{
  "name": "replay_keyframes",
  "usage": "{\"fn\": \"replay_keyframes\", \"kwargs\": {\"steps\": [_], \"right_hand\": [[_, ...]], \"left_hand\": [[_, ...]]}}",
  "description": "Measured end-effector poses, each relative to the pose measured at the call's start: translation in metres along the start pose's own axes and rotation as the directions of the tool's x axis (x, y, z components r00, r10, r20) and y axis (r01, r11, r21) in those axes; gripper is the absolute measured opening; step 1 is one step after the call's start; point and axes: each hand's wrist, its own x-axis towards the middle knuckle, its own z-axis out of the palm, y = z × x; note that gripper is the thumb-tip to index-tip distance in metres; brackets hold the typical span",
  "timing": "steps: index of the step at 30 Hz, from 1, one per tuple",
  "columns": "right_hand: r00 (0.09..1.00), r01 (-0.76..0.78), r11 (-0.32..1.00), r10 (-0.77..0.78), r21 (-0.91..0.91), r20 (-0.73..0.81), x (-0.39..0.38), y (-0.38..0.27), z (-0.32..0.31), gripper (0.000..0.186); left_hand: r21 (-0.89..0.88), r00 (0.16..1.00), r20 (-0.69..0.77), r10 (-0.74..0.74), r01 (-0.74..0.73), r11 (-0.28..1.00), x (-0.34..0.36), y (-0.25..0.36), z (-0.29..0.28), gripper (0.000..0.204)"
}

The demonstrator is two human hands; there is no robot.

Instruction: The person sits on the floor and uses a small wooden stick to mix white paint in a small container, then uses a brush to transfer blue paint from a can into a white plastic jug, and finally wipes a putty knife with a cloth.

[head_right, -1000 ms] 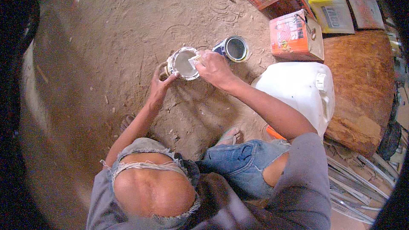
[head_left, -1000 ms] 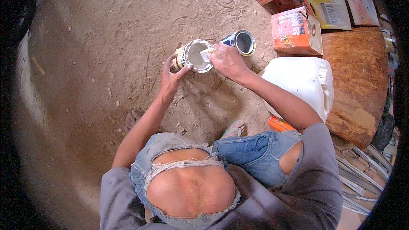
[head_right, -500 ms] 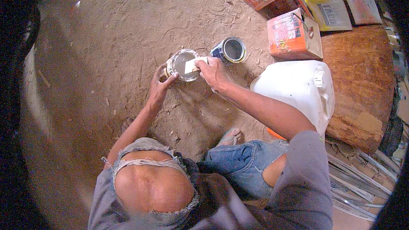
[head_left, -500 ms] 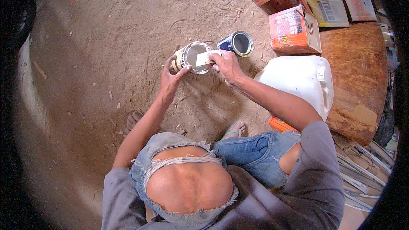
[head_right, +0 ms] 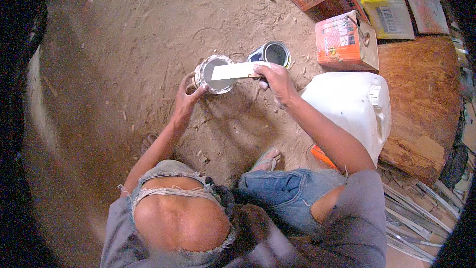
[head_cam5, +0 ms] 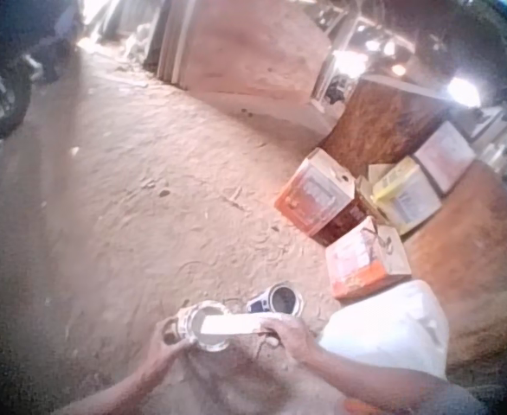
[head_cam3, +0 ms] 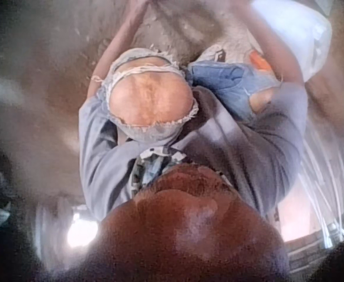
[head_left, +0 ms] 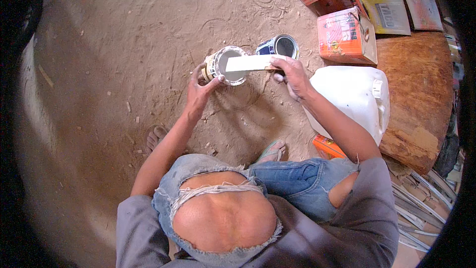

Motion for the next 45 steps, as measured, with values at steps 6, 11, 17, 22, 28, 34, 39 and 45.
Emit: {"fn": "replay_keyframes", "kwargs": {"steps": [6, 11, 17, 22, 28, 34, 39, 45], "right_hand": [[0.998, 0.032, 0.984, -0.041, -0.174, -0.048, -0.015, -0.023, -0.006, 0.030], [0.861, 0.447, 0.469, -0.458, -0.762, 0.223, -0.007, -0.028, 0.025, 0.028], [0.759, 0.589, 0.143, -0.437, -0.796, 0.483, 0.011, -0.023, 0.051, 0.028], [0.863, 0.475, 0.296, -0.342, -0.829, 0.372, 0.016, -0.007, 0.056, 0.034], [0.900, 0.407, 0.611, -0.397, -0.679, 0.182, 0.020, -0.007, 0.066, 0.034], [0.772, 0.573, 0.331, -0.524, -0.750, 0.359, 0.029, 0.004, 0.043, 0.024], [0.863, 0.494, 0.484, -0.168, -0.723, 0.477, 0.015, -0.038, 0.053, 0.033], [0.777, 0.585, 0.368, -0.510, -0.723, 0.369, -0.023, -0.127, 0.049, 0.034]], "left_hand": [[-0.013, 1.000, -0.004, 0.016, -0.016, 1.000, 0.004, -0.008, -0.001, 0.083], [-0.059, 1.000, 0.021, -0.002, 0.003, 0.998, 0.006, -0.009, 0.002, 0.084], [-0.014, 0.999, 0.008, -0.040, 0.040, 0.999, 0.001, -0.001, 0.001, 0.082], [-0.011, 0.999, 0.024, -0.039, 0.040, 0.999, -0.002, 0.000, -0.004, 0.085], [0.058, 1.000, -0.015, 0.007, -0.006, 0.998, -0.003, -0.003, -0.001, 0.086], [-0.192, 0.993, -0.025, -0.113, 0.106, 0.976, -0.004, 0.011, 0.024, 0.072], [-0.149, 0.996, 0.027, -0.082, 0.085, 0.985, -0.006, 0.013, 0.005, 0.062], [0.029, 0.984, 0.097, -0.147, 0.145, 0.989, -0.020, 0.109, 0.003, 0.060]]}}
